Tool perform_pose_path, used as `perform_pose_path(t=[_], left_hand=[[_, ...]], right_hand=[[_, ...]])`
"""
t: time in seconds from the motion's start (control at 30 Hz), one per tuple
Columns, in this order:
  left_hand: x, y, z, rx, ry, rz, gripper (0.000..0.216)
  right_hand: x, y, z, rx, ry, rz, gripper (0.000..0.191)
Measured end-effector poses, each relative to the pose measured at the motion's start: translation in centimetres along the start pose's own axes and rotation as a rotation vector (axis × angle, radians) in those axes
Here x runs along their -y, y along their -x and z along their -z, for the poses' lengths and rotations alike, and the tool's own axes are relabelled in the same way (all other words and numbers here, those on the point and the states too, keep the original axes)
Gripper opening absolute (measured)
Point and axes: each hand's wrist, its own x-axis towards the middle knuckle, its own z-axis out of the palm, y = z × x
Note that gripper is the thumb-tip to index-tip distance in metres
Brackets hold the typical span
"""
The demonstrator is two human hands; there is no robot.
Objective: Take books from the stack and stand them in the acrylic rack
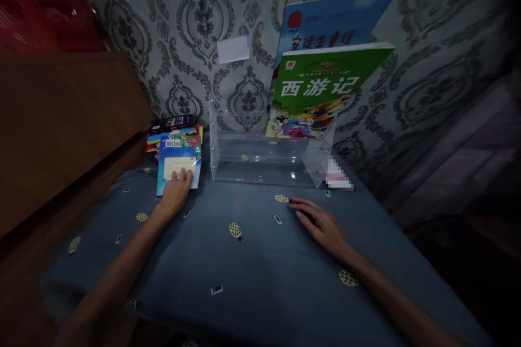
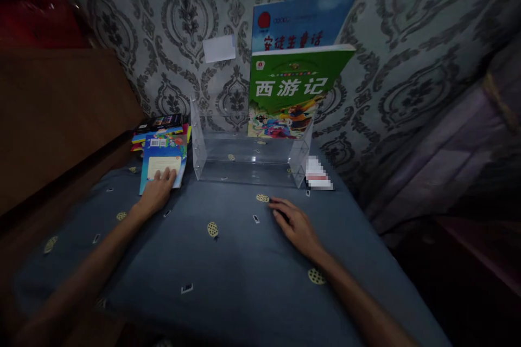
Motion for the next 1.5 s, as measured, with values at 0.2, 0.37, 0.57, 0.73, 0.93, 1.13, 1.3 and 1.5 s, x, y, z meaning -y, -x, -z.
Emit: perform_pose_path(t=[0.2, 0.37, 0.57, 0.73, 0.93, 1.13, 1.3, 1.5], left_hand=[[-1.4, 2.6, 1.8, 0.11, 0.007, -0.073, 0.056], [-2.1, 5.0, 3.5, 0.237, 0.031, -0.172, 0.054], [-2.9, 8.0, 6.1, 0.375, 0.054, -0.278, 0.058], [-4.7, 11.4, 7.2, 0.356, 0.053, -0.409, 0.062], [-7.6, 13.5, 7.6, 0.318, 0.009, -0.461, 0.055], [-10.0, 15.1, 6.7, 0.204, -0.022, -0.603, 0.055], [-9.6, 15.1, 6.1, 0.153, 0.063, -0.724, 0.064], [-4.4, 9.2, 4.4, 0.107, 0.32, -0.993, 0.063]], right_hand=[[0.3, 0.0, 0.1, 0.012, -0.001, -0.008, 0.03], [0.4, 0.0, 0.1, 0.021, 0.011, -0.01, 0.03], [0.6, 0.1, 0.2, 0.024, 0.006, -0.01, 0.029], [0.6, 0.1, 0.2, 0.027, -0.006, -0.019, 0.029], [0.5, 0.1, 0.1, 0.023, 0.0, -0.019, 0.029], [0.6, 0.2, 0.1, 0.039, 0.014, -0.037, 0.029], [1.0, 0.2, 0.3, 0.034, 0.0, -0.035, 0.029], [1.1, 0.1, 0.2, -0.004, -0.031, -0.021, 0.032]])
